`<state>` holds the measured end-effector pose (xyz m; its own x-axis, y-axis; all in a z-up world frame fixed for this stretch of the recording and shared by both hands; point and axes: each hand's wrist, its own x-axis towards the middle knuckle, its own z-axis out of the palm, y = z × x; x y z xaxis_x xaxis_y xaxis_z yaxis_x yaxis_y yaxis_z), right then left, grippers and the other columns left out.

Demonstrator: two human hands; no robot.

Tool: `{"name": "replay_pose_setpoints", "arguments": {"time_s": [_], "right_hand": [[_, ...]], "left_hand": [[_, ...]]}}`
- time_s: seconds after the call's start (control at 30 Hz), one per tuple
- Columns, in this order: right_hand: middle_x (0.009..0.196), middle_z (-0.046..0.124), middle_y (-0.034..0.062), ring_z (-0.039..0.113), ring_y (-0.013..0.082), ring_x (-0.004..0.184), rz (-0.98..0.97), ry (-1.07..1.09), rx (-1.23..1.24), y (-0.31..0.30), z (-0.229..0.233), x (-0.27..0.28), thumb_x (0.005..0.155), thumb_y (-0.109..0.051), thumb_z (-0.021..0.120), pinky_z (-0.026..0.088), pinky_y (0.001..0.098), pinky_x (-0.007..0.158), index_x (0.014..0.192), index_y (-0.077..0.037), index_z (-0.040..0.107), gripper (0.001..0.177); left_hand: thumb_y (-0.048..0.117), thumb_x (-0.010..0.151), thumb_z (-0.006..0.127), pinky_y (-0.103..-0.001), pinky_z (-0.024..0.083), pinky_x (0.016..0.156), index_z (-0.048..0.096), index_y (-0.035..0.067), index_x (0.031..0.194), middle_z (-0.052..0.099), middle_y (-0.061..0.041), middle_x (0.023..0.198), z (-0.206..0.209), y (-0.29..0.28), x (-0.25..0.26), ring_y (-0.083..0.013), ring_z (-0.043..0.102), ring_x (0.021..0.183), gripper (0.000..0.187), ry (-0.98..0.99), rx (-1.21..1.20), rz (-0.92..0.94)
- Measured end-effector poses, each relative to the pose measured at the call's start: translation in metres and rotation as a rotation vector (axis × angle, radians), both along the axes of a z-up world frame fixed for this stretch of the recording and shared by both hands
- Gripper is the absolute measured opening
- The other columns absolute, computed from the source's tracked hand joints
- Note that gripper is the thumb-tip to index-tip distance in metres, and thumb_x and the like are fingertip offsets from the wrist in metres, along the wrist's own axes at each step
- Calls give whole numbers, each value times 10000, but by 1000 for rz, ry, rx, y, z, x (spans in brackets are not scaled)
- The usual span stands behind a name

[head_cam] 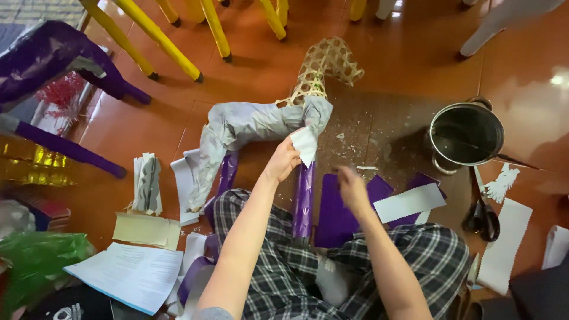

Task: Decorating a giraffe-shaped frame by wrapping it with purple and white paper strips.

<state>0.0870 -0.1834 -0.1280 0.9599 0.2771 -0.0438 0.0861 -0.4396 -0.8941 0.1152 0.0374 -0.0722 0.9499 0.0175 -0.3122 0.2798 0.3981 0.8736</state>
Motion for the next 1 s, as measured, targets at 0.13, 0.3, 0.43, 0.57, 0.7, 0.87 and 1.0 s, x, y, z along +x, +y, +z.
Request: {"name": "replay_pose_setpoints", "arguments": {"time_s": [0.13,0.3,0.43,0.57,0.7,0.87,1.0], "right_hand": [[852,662,163,614,289,734,-412,176,365,-47,8,28,1009,-209,473,472,387,642,1064,-93,576,165],[836,706,63,675,72,616,-701,288,977,-155,-37,63,1032,-346,522,460,116,453,1188,-226,578,205],[918,741,131,721,139,717,-692,282,1498,-151,-21,51,977,-396,566,548,172,559,1241,-199,672,345],[843,713,-24,674,183,797,-554,386,165,-31,26,24,855,-510,607,529,320,677,912,-335,771,247],[953,720,159,674,232,858,-234,537,407,44,18,-7,889,-413,697,544,368,775,1128,-90,726,403],[688,566,77,603,154,532,-660,617,1047,96,-73,18,834,-151,799,548,275,556,942,-5,524,329],[729,542,65,581,143,581,-711,589,1031,97,-76,14,877,-155,751,541,255,575,957,33,518,309]], "left_hand": [[-125,786,401,-113,484,607,394,282,1497,632,22,1238,14,-4,-1,-50,603,888,819,-25,93,-40],[-125,814,403,-140,483,700,322,296,1536,588,5,1311,-3,-7,0,-81,579,1039,840,-42,153,-57],[-100,878,476,-335,470,962,201,276,1575,419,-134,1465,-9,-11,2,-235,519,1211,838,-141,232,-80],[156,1019,551,-450,381,1089,188,293,1573,545,-243,1354,3,-14,-2,-307,491,1269,676,-138,201,-118],[163,1035,489,-521,309,1116,212,259,1563,533,-296,1341,20,-22,-6,-416,433,1320,604,-122,124,-96],[254,1038,499,-500,352,1107,245,234,1559,557,-291,1317,7,-17,-7,-396,472,1301,580,-121,105,-77],[158,944,625,-385,495,1000,516,148,1408,699,-146,1156,-28,-1,-4,-251,648,1119,477,-115,624,126]]}}
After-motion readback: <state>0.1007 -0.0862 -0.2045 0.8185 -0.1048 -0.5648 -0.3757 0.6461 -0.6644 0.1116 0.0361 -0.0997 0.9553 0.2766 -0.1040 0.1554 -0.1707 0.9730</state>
